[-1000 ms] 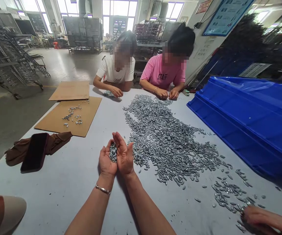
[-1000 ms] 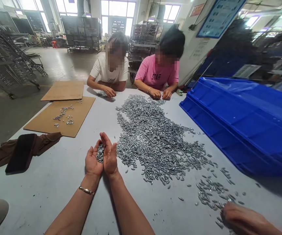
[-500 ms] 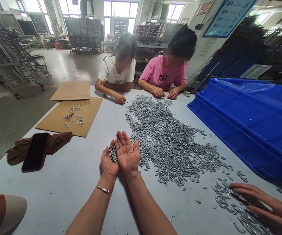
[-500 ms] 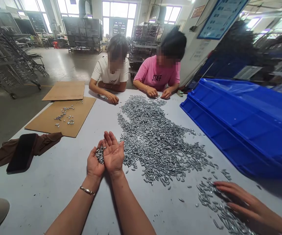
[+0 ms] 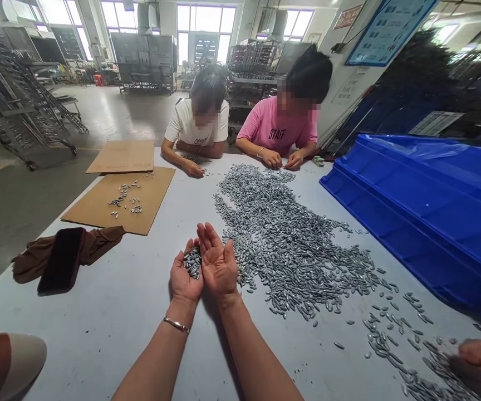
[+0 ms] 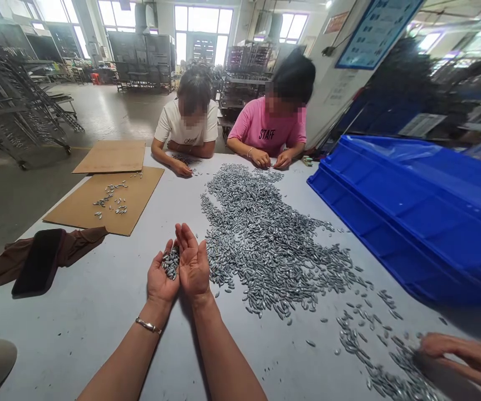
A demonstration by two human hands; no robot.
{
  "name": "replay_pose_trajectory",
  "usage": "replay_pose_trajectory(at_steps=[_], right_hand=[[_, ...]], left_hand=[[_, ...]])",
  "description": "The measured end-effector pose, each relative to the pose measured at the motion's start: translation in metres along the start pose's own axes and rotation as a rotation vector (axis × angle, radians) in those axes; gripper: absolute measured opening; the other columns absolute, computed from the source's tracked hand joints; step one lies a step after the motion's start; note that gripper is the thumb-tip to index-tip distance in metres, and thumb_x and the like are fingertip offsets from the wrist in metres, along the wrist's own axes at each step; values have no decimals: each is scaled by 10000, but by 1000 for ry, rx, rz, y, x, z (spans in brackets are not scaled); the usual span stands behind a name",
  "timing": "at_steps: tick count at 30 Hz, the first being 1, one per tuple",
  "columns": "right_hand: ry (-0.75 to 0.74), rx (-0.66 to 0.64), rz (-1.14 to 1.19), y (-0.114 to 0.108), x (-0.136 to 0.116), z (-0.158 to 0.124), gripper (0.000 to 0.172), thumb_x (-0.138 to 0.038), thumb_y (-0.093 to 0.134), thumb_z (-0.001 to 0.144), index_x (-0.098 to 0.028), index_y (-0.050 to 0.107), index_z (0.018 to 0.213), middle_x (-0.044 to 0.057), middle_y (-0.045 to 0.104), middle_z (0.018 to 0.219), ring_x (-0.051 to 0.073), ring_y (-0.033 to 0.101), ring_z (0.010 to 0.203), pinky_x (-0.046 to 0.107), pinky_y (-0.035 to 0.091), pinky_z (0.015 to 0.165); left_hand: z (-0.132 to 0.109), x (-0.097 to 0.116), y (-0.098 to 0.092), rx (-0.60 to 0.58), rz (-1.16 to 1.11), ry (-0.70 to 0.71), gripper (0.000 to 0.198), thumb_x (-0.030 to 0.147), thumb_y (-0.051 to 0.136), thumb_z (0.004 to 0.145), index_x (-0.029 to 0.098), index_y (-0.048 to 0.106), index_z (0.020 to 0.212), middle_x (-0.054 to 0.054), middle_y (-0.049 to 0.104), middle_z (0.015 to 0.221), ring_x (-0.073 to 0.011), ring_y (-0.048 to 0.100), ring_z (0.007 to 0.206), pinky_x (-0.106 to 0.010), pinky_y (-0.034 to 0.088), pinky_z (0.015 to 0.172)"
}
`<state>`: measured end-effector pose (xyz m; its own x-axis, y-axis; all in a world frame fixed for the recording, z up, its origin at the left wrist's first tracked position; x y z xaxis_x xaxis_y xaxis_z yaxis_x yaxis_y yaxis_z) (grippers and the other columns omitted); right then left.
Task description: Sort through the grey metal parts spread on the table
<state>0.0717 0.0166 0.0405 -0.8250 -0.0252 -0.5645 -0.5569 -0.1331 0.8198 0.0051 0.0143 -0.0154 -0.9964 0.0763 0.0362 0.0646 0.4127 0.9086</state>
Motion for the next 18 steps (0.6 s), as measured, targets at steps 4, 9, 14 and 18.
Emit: replay_pose_trajectory(at_steps=[4,9,14,18], right_hand=[[7,107,123,-15,-3,6,526,-565,315,953,-224,626,1203,56,591,1373,167,490,1329,422,251,1199],[-12,393,203,-45,0,12,474,-526,332,962,-197,670,1003,60,715,1109,159,629,1153,408,398,1122],[72,384,176,-39,20,9,463,-547,411,936,-172,672,1010,86,695,1150,159,632,1149,335,414,1112],[208,379,212,-28,39,3,476,-525,374,954,-161,669,1040,92,707,1147,165,648,1125,350,439,1093]], left_hand=[[2,2,-1,-13,-10,6,381,217,415,931,128,624,1237,-162,679,1196,-235,611,1187,-387,507,995],[2,10,-1,-56,-35,23,365,208,450,914,146,623,1230,-143,679,1205,-259,569,1241,-447,497,1012],[-1,18,8,-121,14,31,399,226,446,916,155,598,1278,-157,635,1284,-263,545,1266,-452,488,1019],[-5,23,18,-180,45,25,434,249,454,917,130,562,1320,-151,604,1335,-263,480,1328,-424,453,1062]])
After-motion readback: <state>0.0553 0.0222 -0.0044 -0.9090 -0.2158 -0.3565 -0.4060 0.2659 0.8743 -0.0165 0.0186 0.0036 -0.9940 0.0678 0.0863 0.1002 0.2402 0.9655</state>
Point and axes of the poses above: each hand's wrist, its own z-axis towards the middle knuckle, its own y-axis out of the palm, x = y × z, the point moved 3 cm from there along z, towards the middle knuckle
